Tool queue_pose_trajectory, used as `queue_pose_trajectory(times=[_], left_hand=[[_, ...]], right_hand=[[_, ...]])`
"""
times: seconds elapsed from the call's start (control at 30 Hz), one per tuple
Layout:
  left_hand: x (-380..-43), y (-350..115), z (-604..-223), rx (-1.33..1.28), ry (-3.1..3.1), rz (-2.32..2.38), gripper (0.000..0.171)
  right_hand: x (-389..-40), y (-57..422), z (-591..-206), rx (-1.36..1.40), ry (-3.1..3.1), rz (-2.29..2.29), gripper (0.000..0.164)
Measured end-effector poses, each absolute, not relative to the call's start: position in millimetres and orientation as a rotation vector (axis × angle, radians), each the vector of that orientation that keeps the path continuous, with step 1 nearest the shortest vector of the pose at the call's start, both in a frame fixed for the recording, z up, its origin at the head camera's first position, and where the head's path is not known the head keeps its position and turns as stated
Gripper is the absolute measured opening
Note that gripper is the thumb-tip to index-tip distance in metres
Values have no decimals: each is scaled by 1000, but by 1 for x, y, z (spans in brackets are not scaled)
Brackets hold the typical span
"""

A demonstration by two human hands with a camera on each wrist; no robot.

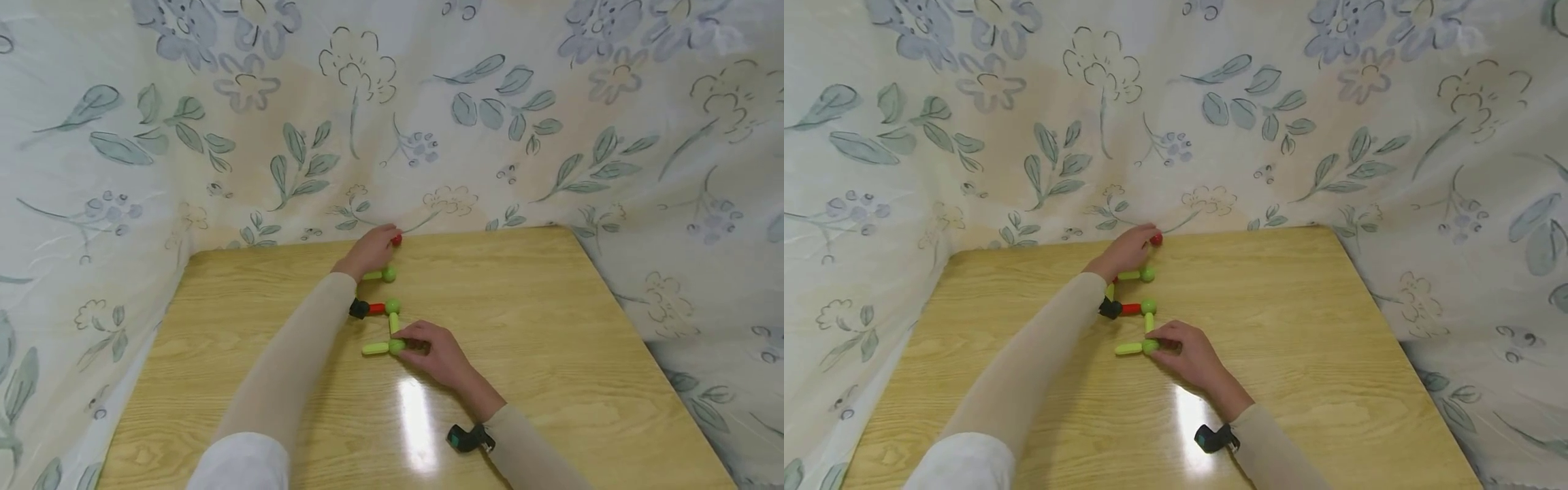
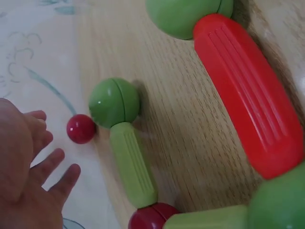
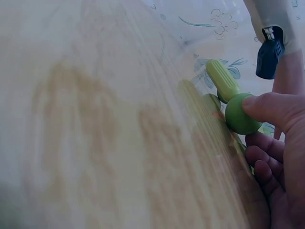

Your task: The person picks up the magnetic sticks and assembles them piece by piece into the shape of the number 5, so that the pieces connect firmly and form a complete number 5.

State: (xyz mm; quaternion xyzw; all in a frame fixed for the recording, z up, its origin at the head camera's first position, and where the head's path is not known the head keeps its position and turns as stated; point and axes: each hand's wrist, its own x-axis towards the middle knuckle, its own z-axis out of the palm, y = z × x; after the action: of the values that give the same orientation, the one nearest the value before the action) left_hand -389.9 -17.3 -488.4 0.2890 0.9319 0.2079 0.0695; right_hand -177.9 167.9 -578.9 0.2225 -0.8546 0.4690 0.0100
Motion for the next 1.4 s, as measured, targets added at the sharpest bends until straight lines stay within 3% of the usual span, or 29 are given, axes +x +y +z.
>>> queue_pose_trajectory(times=[0.23, 0.5, 1.1, 1.4], left_hand=[[-392, -9, -488, 893, 2781, 380, 54], [-393, -13, -496, 872, 2780, 334, 48], [-388, -31, -507, 640, 2872, 658, 30], [-379, -49, -497, 640, 2828, 893, 38]], right_hand=[[-178, 167, -579, 693, -2644, 1482, 28], [-179, 168, -579, 688, -2655, 1476, 28], [-176, 166, -575, 682, -2668, 1461, 29], [-178, 166, -576, 670, -2675, 1472, 29]])
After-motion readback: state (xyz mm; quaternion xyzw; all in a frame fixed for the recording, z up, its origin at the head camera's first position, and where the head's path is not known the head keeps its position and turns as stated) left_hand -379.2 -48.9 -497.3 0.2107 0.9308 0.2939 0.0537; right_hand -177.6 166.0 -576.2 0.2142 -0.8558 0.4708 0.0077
